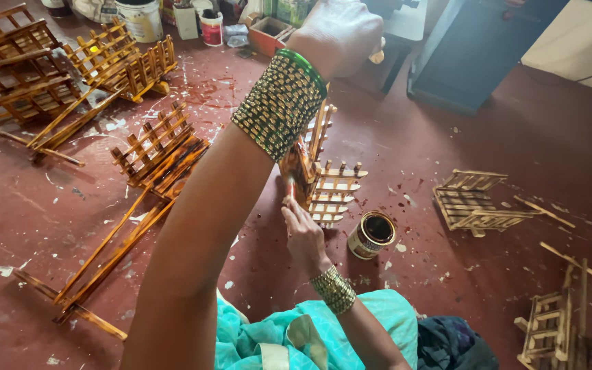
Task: The person paints a small wooden structure with a brush, applying a dark finish. They repeatedly dip the brush into a paint can and coat the slats and frame of the structure, turning it to reach different sides.
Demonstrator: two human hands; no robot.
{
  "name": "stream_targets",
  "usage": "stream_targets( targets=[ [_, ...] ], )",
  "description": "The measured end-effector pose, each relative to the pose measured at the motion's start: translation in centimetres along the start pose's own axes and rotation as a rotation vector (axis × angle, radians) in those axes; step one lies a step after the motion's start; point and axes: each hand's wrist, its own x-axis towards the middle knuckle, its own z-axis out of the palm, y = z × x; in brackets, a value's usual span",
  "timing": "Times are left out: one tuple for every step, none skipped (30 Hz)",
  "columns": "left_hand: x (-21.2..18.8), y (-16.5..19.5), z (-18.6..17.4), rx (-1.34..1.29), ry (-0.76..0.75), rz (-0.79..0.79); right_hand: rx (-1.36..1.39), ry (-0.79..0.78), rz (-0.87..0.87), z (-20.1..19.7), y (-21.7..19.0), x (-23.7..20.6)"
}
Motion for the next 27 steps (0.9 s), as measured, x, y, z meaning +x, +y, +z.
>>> stream_targets(
  targets=[
    [0.0,0.0,0.0,0.009,0.015,0.007,0.015,0.025,-0.015,0.4,0.3,0.3],
    [-0.1,0.0,0.0,0.019,0.031,0.014,0.029,0.051,-0.031,0.9,0.7,0.6],
    [-0.2,-0.1,0.0,0.029,0.047,0.020,0.033,0.024,-0.007,1.4,1.0,0.7],
    [-0.2,0.0,0.0,0.029,0.031,0.012,0.038,-0.004,0.018,1.8,1.1,0.6],
    [-0.2,0.0,0.0,0.030,0.016,0.005,0.043,-0.032,0.042,2.2,1.3,0.5],
    [-0.2,-0.1,0.0,0.031,0.002,-0.003,0.037,-0.024,0.059,2.4,1.4,0.2],
    [-0.1,0.0,0.0,0.037,-0.007,-0.004,0.031,-0.019,0.077,2.4,1.4,-0.1],
    [-0.1,0.0,0.0,0.041,-0.015,-0.005,0.024,-0.015,0.094,2.4,1.4,-0.3],
    [0.0,0.0,0.1,0.046,-0.021,-0.006,0.042,0.008,0.100,2.4,1.5,-0.4],
    [0.0,0.0,0.1,0.043,-0.030,-0.018,0.059,0.028,0.110,2.2,1.4,-0.5],
    [0.0,0.0,0.1,0.038,-0.040,-0.025,0.076,0.049,0.124,2.1,1.4,-0.5],
    [0.0,0.0,0.1,0.034,-0.048,-0.032,0.072,0.070,0.132,1.9,1.4,-0.2],
    [0.1,0.1,0.1,0.017,-0.062,-0.039,0.068,0.092,0.138,1.7,1.6,0.2],
    [0.2,0.1,0.1,0.000,-0.075,-0.048,0.064,0.113,0.142,1.6,1.6,0.7],
    [0.1,0.1,0.0,-0.014,-0.089,-0.061,0.084,0.091,0.132,1.5,1.9,1.3],
    [0.1,0.1,0.0,0.011,-0.068,-0.045,0.105,0.067,0.122,1.3,2.2,1.9],
    [0.0,0.1,0.0,0.035,-0.049,-0.028,0.125,0.043,0.115,1.1,2.4,2.1],
    [-0.1,0.1,-0.1,0.059,-0.030,-0.008,0.136,0.020,0.112,0.8,2.4,2.1],
    [-0.2,0.1,-0.1,0.077,-0.030,0.009,0.146,0.000,0.108,0.6,2.6,2.1],
    [-0.2,0.1,-0.2,0.095,-0.029,0.025,0.156,-0.020,0.100,0.5,2.6,2.0],
    [-0.3,0.1,-0.2,0.110,-0.028,0.039,0.158,-0.025,0.086,0.4,2.6,1.8],
    [-0.4,0.1,-0.2,0.092,-0.039,0.025,0.159,-0.032,0.074,0.5,2.4,1.5],
    [-0.4,0.1,-0.1,0.073,-0.051,0.013,0.160,-0.038,0.064,0.7,2.3,1.3],
    [-0.4,0.1,-0.1,0.056,-0.062,0.002,0.119,-0.016,0.070,1.0,2.2,1.2],
    [-0.4,0.1,-0.1,0.037,-0.042,0.009,0.080,0.006,0.074,1.3,2.1,1.2],
    [-0.4,0.0,-0.1,0.018,-0.022,0.013,0.041,0.024,0.076,1.8,1.9,1.3],
    [-0.4,0.0,-0.1,0.000,-0.002,0.017,0.008,0.022,0.084,2.2,1.9,1.5]
  ],
)
